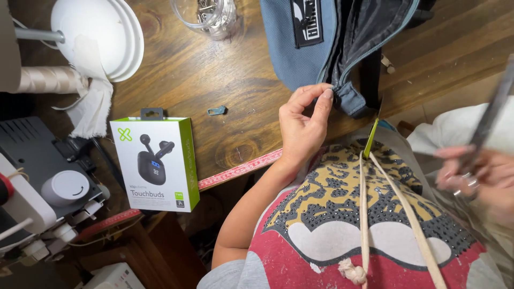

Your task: The person repairs a zipper on a gray bag by first cutting the old slider off with scissors. They then attach a new zipper slider to the bag's zipper track and slide it back and forth to test the mechanism.

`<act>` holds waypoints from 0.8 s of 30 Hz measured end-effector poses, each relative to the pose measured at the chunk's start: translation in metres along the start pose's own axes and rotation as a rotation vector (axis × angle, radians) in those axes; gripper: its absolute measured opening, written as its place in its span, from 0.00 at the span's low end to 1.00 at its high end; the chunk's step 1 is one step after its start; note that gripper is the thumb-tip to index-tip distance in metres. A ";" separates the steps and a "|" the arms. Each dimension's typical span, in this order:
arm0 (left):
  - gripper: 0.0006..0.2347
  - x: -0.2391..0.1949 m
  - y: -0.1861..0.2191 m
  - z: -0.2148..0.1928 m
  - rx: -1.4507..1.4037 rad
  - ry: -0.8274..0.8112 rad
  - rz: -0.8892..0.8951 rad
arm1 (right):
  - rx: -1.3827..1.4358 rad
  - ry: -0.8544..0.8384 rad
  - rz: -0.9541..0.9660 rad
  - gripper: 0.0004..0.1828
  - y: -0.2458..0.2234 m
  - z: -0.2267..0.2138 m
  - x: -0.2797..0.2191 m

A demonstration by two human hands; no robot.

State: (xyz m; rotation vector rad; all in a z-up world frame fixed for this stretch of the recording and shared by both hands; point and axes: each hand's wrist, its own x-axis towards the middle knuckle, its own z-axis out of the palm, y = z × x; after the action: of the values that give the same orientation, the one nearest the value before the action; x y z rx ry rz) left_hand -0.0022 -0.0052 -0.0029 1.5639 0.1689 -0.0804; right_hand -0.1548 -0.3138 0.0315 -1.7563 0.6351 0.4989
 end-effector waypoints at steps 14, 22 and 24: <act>0.05 0.005 -0.015 -0.009 -0.005 -0.098 0.028 | -0.875 0.417 -0.696 0.19 -0.068 0.156 0.013; 0.05 0.003 -0.017 -0.011 0.007 -0.118 0.047 | -0.984 0.446 -0.638 0.18 -0.067 0.157 0.015; 0.05 0.003 -0.019 -0.011 0.026 -0.124 0.050 | -1.014 0.463 -0.628 0.16 -0.067 0.154 0.015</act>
State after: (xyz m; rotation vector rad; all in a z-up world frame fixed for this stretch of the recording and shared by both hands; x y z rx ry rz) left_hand -0.0032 0.0055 -0.0216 1.5831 0.0313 -0.1408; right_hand -0.1016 -0.1531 0.0310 -2.9275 0.0596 -0.0880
